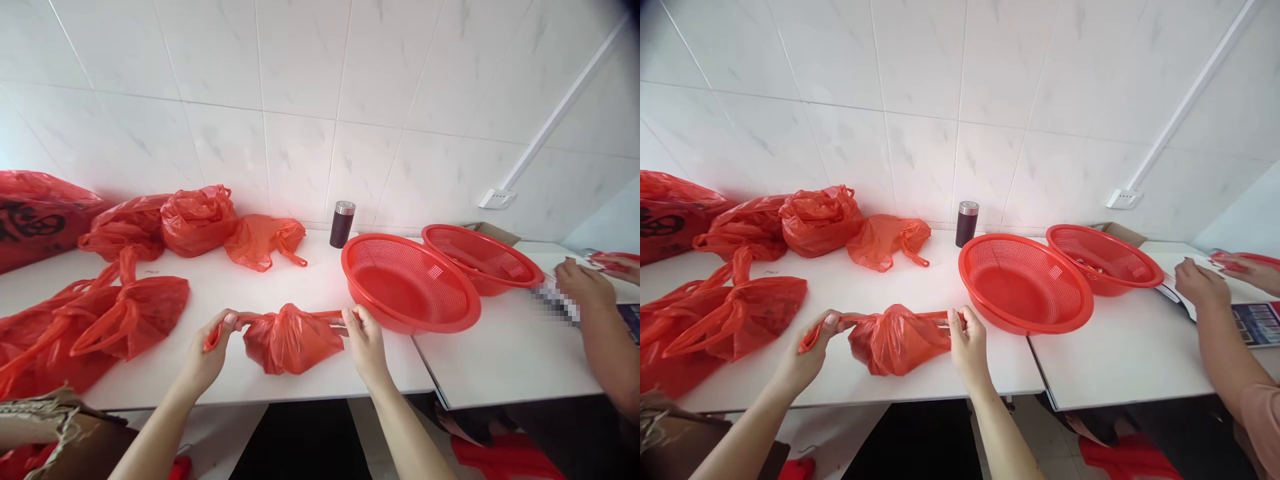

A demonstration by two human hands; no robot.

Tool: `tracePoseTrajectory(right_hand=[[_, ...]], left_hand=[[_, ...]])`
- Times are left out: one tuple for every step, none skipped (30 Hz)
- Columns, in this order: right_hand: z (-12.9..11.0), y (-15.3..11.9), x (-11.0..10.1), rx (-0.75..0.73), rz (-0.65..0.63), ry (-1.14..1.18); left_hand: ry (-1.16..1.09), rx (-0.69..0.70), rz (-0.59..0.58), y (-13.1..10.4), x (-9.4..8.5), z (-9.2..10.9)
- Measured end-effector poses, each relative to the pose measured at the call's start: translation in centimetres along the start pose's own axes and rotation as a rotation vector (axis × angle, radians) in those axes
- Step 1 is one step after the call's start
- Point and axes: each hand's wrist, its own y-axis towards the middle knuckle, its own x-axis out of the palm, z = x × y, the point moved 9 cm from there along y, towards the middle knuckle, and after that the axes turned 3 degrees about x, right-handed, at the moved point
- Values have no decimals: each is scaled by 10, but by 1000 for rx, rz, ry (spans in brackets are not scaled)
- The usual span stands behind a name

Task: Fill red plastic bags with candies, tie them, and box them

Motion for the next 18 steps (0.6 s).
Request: tracePoseTrajectory(right_hand=[[5, 1, 0, -6, 15, -16], [11, 2, 0, -18, 29, -50], [16, 3, -2, -31, 44, -98], [21, 2, -4, -44, 59, -148], [26, 2, -7, -51, 73, -194], [31, 2, -10, -54, 84, -232], [36, 3, -13, -51, 93, -256], [40, 4, -16, -46, 95, -270], [42, 5, -17, -40, 91, -275], [43, 7, -16, -34, 83, -280], [42, 9, -15, -29, 72, -282], [40, 10, -12, -25, 63, -282], [36, 11, -8, -26, 57, -285], [30, 11, -3, -35, 55, -299], [24, 11, 3, -53, 53, -326], [17, 10, 10, -75, 46, -365], [12, 10, 19, -99, 33, -415], [8, 9, 28, -122, 16, -471]], left_hand=[[-9, -9, 15, 1, 1, -2], [-9, -11, 30, 1, 2, -4], [-6, -5, 40, 0, 3, -5], [-1, 3, 42, 0, 3, -6], [6, 10, 39, -1, 4, -8], [16, 10, 34, -2, 5, -11], [29, 1, 25, -3, 6, -15], [44, -13, 14, -4, 7, -19], [60, -29, 11, -4, 8, -22], [77, -46, 20, -5, 9, -25], [95, -61, 39, -5, 9, -27], [113, -73, 66, -6, 10, -27], [122, -83, 100, -7, 11, -26], [116, -93, 133, -8, 13, -24], [98, -104, 160, -9, 16, -22], [72, -115, 176, -10, 21, -19], [42, -128, 190, -11, 26, -17], [14, -139, 193, -11, 31, -15]])
